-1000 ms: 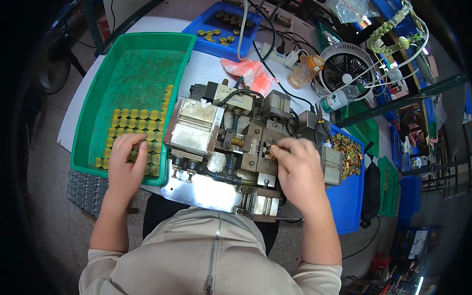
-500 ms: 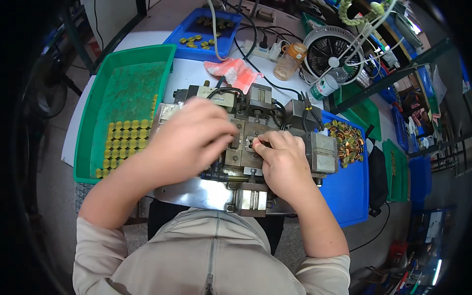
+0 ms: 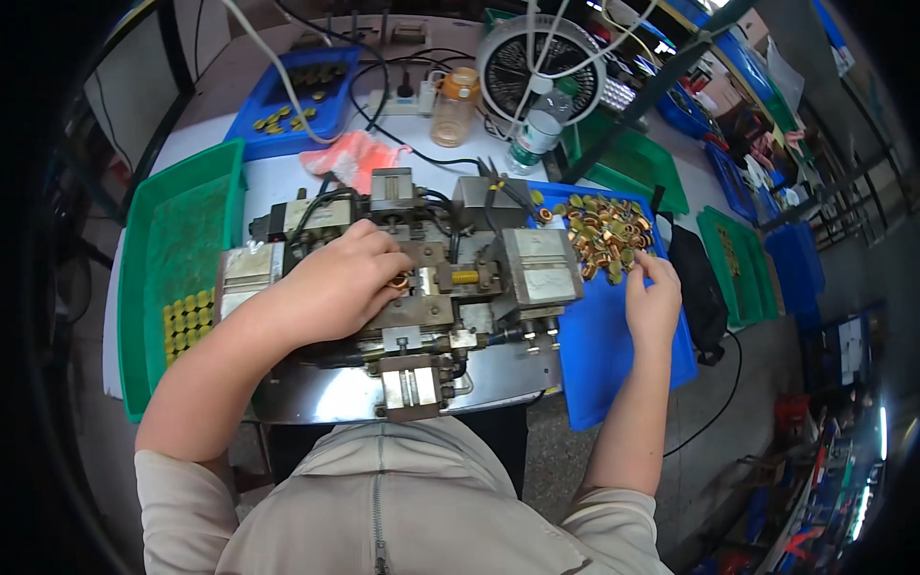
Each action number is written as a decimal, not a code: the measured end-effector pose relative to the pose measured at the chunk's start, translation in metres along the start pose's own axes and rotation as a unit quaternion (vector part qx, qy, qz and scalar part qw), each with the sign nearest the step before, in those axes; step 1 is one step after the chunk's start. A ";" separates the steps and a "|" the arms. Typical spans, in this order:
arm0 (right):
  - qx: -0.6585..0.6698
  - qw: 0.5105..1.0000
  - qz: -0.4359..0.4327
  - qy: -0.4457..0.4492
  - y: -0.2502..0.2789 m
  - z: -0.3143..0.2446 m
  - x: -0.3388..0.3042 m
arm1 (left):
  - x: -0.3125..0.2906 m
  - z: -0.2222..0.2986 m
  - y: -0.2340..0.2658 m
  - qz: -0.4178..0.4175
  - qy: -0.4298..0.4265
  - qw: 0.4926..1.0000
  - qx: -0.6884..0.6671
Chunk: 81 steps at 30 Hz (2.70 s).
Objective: Loading small metal pins into an industrial assembly fixture and sorting them between trays.
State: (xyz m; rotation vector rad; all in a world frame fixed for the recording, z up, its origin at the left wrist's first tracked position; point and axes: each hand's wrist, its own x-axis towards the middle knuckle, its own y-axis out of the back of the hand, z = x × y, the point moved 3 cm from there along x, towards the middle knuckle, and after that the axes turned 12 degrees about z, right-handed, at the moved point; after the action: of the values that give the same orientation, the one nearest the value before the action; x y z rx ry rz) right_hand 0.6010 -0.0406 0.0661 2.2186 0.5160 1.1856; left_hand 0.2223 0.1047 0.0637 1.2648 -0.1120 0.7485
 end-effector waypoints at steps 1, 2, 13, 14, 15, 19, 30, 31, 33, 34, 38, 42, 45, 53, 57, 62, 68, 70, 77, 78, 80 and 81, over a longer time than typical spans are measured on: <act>-0.057 0.998 -0.012 -0.015 -0.003 0.015 -0.001 | -0.001 0.000 0.000 0.004 0.004 1.000 -0.008; -0.113 0.993 -0.025 -0.029 -0.006 0.029 -0.003 | 0.000 0.000 0.000 0.007 0.010 1.000 -0.016; -0.182 0.967 -0.095 -0.150 -0.067 0.108 -0.012 | 0.003 0.004 0.001 -0.024 0.021 0.999 0.004; -0.176 0.967 -0.093 -0.157 -0.069 0.113 -0.012 | 0.004 0.005 0.000 -0.029 0.018 0.999 0.019; -0.170 0.967 -0.092 -0.163 -0.071 0.118 -0.012 | 0.004 0.007 0.000 -0.034 0.016 0.999 0.036; -0.125 0.974 -0.067 -0.176 -0.072 0.140 -0.013 | 0.006 0.009 -0.003 -0.044 0.015 0.997 0.057; 0.017 0.962 -0.031 -0.269 -0.043 0.145 -0.023 | 0.010 0.010 0.080 0.031 0.073 0.996 -0.029; 0.052 0.958 -0.035 -0.280 -0.035 0.148 -0.025 | 0.000 0.001 0.097 0.058 0.151 0.981 -0.105; 0.105 0.945 -0.051 -0.304 -0.016 0.139 -0.029 | -0.032 -0.024 0.128 0.095 0.310 0.914 -0.245; 0.141 0.940 -0.042 -0.307 -0.011 0.147 -0.034 | -0.056 -0.036 0.146 0.106 0.388 0.862 -0.308; 0.188 0.912 -0.075 -0.356 0.011 0.137 -0.035 | -0.183 -0.077 0.196 0.206 0.524 0.755 -0.335; 0.287 0.875 -0.043 -0.387 0.024 0.154 -0.023 | -0.292 -0.100 0.209 0.230 0.654 0.607 -0.389; 0.331 0.866 -0.051 -0.372 0.009 0.148 -0.015 | -0.319 -0.102 0.202 0.125 0.695 0.670 -0.229; 0.440 0.842 -0.095 -0.296 0.010 0.079 0.006 | -0.329 -0.115 0.182 -0.177 0.658 0.717 0.147; 0.481 0.822 -0.075 -0.295 0.018 0.011 -0.001 | -0.337 -0.121 0.175 -0.183 0.672 0.709 0.105; 0.505 0.816 -0.147 -0.241 0.019 -0.053 -0.001 | -0.341 -0.117 0.169 -0.140 0.666 0.727 0.088; 0.445 0.855 -0.142 -0.226 -0.003 -0.115 -0.015 | -0.333 -0.120 0.160 -0.165 0.625 0.755 0.111; 0.431 0.851 -0.209 -0.216 -0.021 -0.147 -0.030 | -0.333 -0.121 0.162 -0.200 0.594 0.771 0.117; 0.297 0.882 -0.359 -0.062 -0.087 -0.212 -0.063 | -0.347 -0.096 0.167 0.005 0.574 0.778 0.256; 0.261 0.893 -0.364 -0.046 -0.088 -0.218 -0.065 | -0.337 -0.091 0.161 0.007 0.570 0.784 0.246; 0.216 0.905 -0.365 -0.033 -0.088 -0.228 -0.067 | -0.298 -0.074 0.150 0.147 0.547 0.808 0.164; 0.167 0.915 -0.367 -0.024 -0.085 -0.234 -0.066 | -0.279 -0.064 0.144 0.216 0.532 0.809 0.123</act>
State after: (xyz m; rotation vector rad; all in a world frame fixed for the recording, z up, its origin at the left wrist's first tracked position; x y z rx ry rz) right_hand 0.3627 0.0564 0.0748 1.9893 1.4632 0.6655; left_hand -0.0915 0.0520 0.0294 0.8906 0.6601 1.8264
